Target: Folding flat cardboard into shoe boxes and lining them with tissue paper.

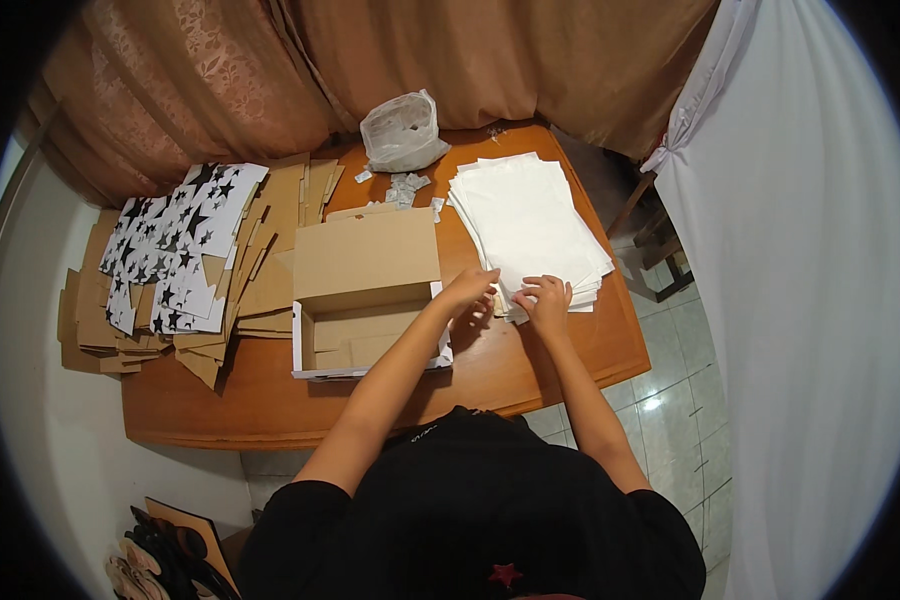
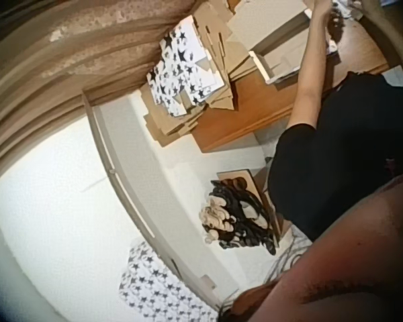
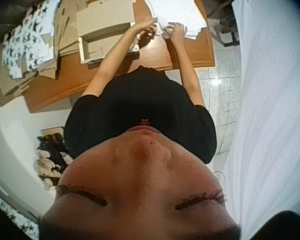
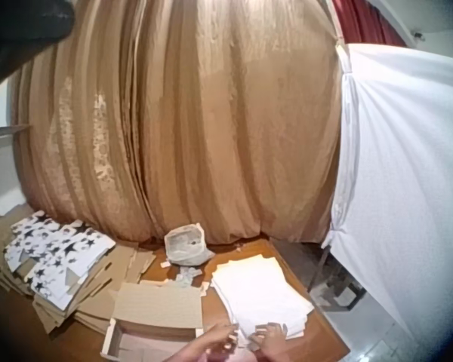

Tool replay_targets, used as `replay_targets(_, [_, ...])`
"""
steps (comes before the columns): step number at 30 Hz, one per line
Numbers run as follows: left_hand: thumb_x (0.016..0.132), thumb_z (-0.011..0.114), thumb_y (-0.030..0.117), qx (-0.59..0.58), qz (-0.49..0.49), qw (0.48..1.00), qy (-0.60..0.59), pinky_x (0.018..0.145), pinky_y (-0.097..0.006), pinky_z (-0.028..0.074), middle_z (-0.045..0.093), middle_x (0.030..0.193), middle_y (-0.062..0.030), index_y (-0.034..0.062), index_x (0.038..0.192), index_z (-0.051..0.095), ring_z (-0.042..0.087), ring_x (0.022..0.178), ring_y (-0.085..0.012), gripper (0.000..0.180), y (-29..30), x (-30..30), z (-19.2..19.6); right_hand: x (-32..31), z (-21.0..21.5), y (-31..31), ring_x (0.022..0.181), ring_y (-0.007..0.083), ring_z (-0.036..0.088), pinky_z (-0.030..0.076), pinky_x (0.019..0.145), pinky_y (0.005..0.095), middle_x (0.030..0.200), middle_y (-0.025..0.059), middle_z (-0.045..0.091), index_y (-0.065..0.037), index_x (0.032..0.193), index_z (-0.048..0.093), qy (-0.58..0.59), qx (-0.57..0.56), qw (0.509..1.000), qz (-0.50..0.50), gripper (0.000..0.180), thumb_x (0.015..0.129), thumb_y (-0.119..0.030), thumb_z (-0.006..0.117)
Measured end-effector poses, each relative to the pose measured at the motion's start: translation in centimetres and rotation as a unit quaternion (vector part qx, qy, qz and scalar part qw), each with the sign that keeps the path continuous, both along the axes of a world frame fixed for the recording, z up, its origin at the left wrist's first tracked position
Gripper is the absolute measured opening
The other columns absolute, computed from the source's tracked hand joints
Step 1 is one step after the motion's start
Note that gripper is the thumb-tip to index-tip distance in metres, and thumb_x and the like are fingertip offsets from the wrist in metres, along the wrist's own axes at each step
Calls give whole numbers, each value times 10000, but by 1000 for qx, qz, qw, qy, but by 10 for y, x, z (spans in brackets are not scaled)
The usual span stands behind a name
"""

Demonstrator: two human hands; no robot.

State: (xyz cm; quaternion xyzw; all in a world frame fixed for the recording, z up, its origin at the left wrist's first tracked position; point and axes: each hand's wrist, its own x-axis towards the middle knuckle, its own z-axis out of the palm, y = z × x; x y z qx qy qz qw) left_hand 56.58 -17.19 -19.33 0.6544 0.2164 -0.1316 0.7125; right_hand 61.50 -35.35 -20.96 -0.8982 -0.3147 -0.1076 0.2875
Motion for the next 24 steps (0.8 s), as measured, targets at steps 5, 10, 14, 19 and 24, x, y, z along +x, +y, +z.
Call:
replay_targets(5, [856, 472, 552, -39, 2, 990, 134, 687, -334, 496, 560, 954, -116, 11, 1153, 451, 592, 752, -197, 617, -5, 19, -7, -8, 10, 1, 1046, 218, 494, 220, 1009, 565, 970, -7, 628, -121, 756, 709, 78, 88, 992, -53, 142, 763, -251, 652])
replay_targets(10, [803, 546, 529, -141, 3, 979, 147, 656, -349, 507, 541, 987, -134, 21, 1142, 442, 583, 804, -235, 620, -1, 34, -14, -36, 40, 3, 998, 209, 525, 223, 1004, 553, 950, -19, 624, -125, 761, 683, -46, 139, 989, -29, 82, 745, -200, 656])
replay_targets(14, [809, 573, 423, -241, 10, 961, 135, 715, -365, 519, 569, 1020, -110, 57, 1089, 485, 585, 888, -225, 470, 14, 43, -14, -66, 58, 10, 953, 204, 549, 229, 994, 548, 901, -38, 624, -146, 741, 658, -106, 148, 983, 30, 44, 705, -159, 679])
replay_targets(19, [828, 562, 126, -11, 4, 999, 44, 630, -330, 516, 602, 891, -79, 13, 1000, 556, 603, 781, -173, 207, 87, 27, -70, -119, 79, 43, 939, 199, 559, 180, 1017, 534, 862, -55, 623, -152, 703, 642, -98, 153, 969, 168, 66, 678, -142, 702])
replay_targets(24, [802, 517, 33, -16, 59, 996, -71, 610, -317, 508, 616, 909, -94, -21, 1034, 557, 611, 776, -185, 241, 55, -37, 51, -131, 94, 41, 1011, 224, 511, 167, 1005, 568, 1015, 13, 580, -144, 786, 662, -4, 156, 972, 176, 106, 734, -237, 661])
